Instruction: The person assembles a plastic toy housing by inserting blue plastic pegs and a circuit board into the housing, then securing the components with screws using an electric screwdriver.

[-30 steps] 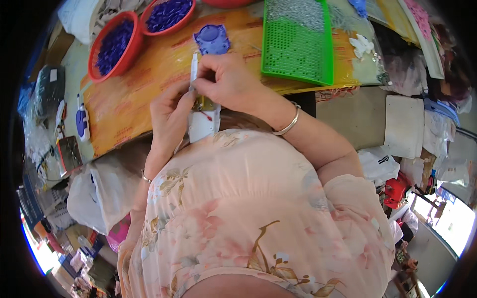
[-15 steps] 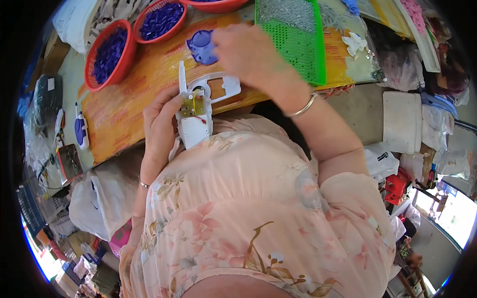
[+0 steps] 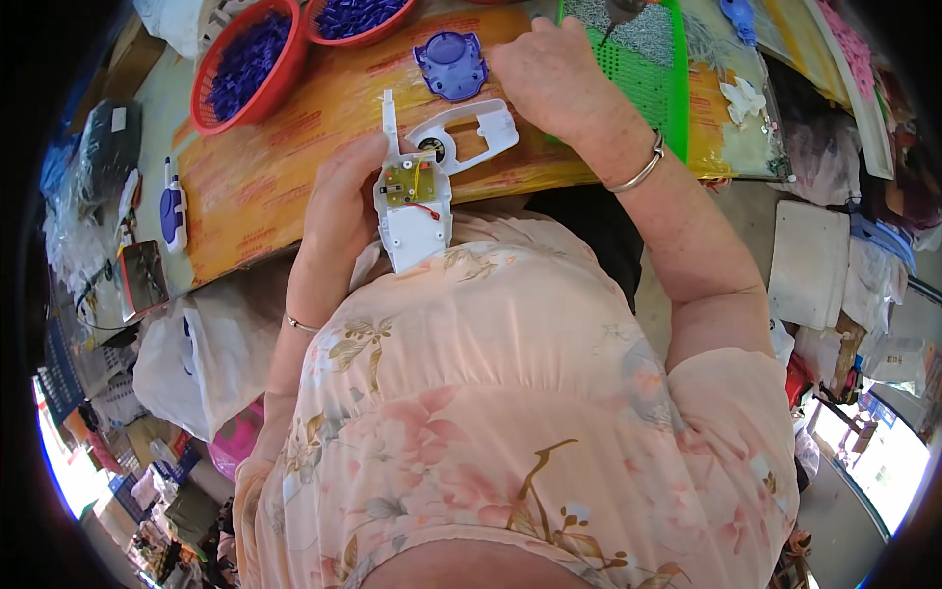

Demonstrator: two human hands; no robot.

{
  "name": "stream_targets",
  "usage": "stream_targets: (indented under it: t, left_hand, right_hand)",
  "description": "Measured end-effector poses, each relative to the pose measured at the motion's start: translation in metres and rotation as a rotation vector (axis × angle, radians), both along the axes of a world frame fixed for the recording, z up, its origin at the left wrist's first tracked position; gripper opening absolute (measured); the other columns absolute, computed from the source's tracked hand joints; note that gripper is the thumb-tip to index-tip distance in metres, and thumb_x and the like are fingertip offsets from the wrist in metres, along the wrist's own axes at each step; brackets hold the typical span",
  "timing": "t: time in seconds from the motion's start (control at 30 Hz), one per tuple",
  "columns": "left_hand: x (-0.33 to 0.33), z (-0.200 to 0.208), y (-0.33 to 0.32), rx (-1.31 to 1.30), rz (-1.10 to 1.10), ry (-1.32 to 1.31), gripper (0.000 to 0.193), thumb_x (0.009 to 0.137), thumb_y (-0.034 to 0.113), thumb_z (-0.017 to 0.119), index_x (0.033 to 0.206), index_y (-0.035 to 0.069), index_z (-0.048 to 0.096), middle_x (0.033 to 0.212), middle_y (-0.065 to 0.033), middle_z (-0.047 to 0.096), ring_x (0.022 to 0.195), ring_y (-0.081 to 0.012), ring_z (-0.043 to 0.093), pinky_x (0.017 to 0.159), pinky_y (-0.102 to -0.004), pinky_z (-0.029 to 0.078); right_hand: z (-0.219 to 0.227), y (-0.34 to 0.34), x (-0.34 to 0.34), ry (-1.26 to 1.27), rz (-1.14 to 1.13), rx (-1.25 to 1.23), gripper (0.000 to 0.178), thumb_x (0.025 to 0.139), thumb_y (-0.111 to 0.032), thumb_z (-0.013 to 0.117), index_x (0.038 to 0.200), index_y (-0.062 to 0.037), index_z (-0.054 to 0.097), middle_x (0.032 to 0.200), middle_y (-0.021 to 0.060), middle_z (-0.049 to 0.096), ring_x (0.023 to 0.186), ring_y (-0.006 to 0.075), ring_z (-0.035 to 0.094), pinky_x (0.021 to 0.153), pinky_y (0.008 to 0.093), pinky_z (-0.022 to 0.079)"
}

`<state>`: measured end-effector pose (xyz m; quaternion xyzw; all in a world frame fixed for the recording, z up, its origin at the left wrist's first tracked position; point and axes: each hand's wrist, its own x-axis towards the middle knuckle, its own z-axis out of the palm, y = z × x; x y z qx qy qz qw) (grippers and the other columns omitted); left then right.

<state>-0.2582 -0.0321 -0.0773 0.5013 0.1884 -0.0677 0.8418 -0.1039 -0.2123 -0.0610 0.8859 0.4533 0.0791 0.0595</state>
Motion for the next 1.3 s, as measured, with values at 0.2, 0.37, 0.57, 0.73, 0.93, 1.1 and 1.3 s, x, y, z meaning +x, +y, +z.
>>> stream_targets:
  t: [0.2, 0.37, 0.57, 0.73, 0.93, 1.1, 1.3]
  left_hand:
    - [0.003, 0.001, 0.0, 0.0, 0.009, -0.022, 0.022, 0.091, 0.015, 0.051, 0.095, -0.002, 0.063, 0.086, -0.0088, 0.065, 0.074, -0.0128, 0.062, 0.064, -0.0252, 0.05]
    - [0.002, -0.009, 0.008, -0.072, 0.026, -0.038, 0.023, 0.091, 0.014, 0.048, 0.094, -0.004, 0.063, 0.087, -0.0102, 0.065, 0.073, -0.0147, 0.062, 0.065, -0.0262, 0.051]
    - [0.006, -0.005, 0.006, -0.095, -0.002, -0.029, 0.025, 0.089, 0.012, 0.048, 0.099, -0.005, 0.064, 0.092, -0.0118, 0.066, 0.076, -0.016, 0.063, 0.067, -0.027, 0.051]
    - [0.004, -0.01, 0.012, -0.077, -0.046, -0.046, 0.028, 0.091, 0.012, 0.045, 0.106, -0.007, 0.059, 0.098, -0.0134, 0.065, 0.086, -0.0194, 0.064, 0.078, -0.0325, 0.053]
    - [0.004, -0.007, 0.006, -0.122, 0.034, -0.056, 0.024, 0.088, 0.01, 0.05, 0.1, -0.006, 0.063, 0.092, -0.0114, 0.066, 0.078, -0.0161, 0.063, 0.066, -0.0264, 0.051]
    - [0.003, -0.008, 0.007, -0.122, 0.034, -0.034, 0.024, 0.088, 0.011, 0.05, 0.099, -0.006, 0.064, 0.091, -0.0106, 0.066, 0.076, -0.0145, 0.062, 0.065, -0.0255, 0.051]
    - [0.004, -0.009, 0.008, -0.111, 0.028, -0.029, 0.024, 0.088, 0.012, 0.05, 0.099, -0.005, 0.064, 0.09, -0.0098, 0.066, 0.072, -0.0136, 0.062, 0.061, -0.0242, 0.05]
  right_hand:
    - [-0.001, 0.003, 0.003, 0.127, -0.034, 0.125, 0.013, 0.074, -0.001, 0.058, 0.086, -0.0048, 0.062, 0.077, 0.0104, 0.064, 0.08, 0.0264, 0.058, 0.071, 0.0397, 0.044]
    - [0.059, 0.01, -0.014, 0.633, -0.027, 0.674, 0.007, 0.088, -0.006, 0.053, 0.084, -0.0012, 0.056, 0.09, 0.0055, 0.064, 0.087, 0.0183, 0.061, 0.07, 0.0327, 0.046]
    - [0.015, 0.032, -0.031, 1.601, 0.095, 1.025, 0.016, 0.085, -0.003, 0.063, 0.1, 0.0009, 0.063, 0.085, 0.0002, 0.064, 0.078, 0.005, 0.059, 0.069, 0.0196, 0.048]
    - [-0.002, 0.04, -0.035, 1.56, 0.069, 1.018, 0.011, 0.085, -0.005, 0.064, 0.094, 0.0006, 0.064, 0.083, -0.0002, 0.063, 0.076, 0.0049, 0.058, 0.07, 0.0198, 0.048]
    - [-0.005, 0.042, -0.038, 1.469, 0.048, 0.993, 0.008, 0.085, -0.005, 0.064, 0.091, 0.0004, 0.063, 0.081, -0.0006, 0.063, 0.075, 0.0049, 0.057, 0.069, 0.0201, 0.047]
    - [-0.007, 0.044, -0.041, 1.416, 0.073, 1.015, 0.009, 0.085, -0.006, 0.064, 0.091, 0.0003, 0.063, 0.079, -0.0012, 0.062, 0.073, 0.0041, 0.056, 0.067, 0.0195, 0.046]
    - [-0.006, 0.047, -0.044, 1.337, 0.033, 1.066, 0.012, 0.085, -0.007, 0.064, 0.094, 0.0009, 0.064, 0.078, -0.0029, 0.062, 0.07, 0.0022, 0.055, 0.064, 0.0184, 0.045]
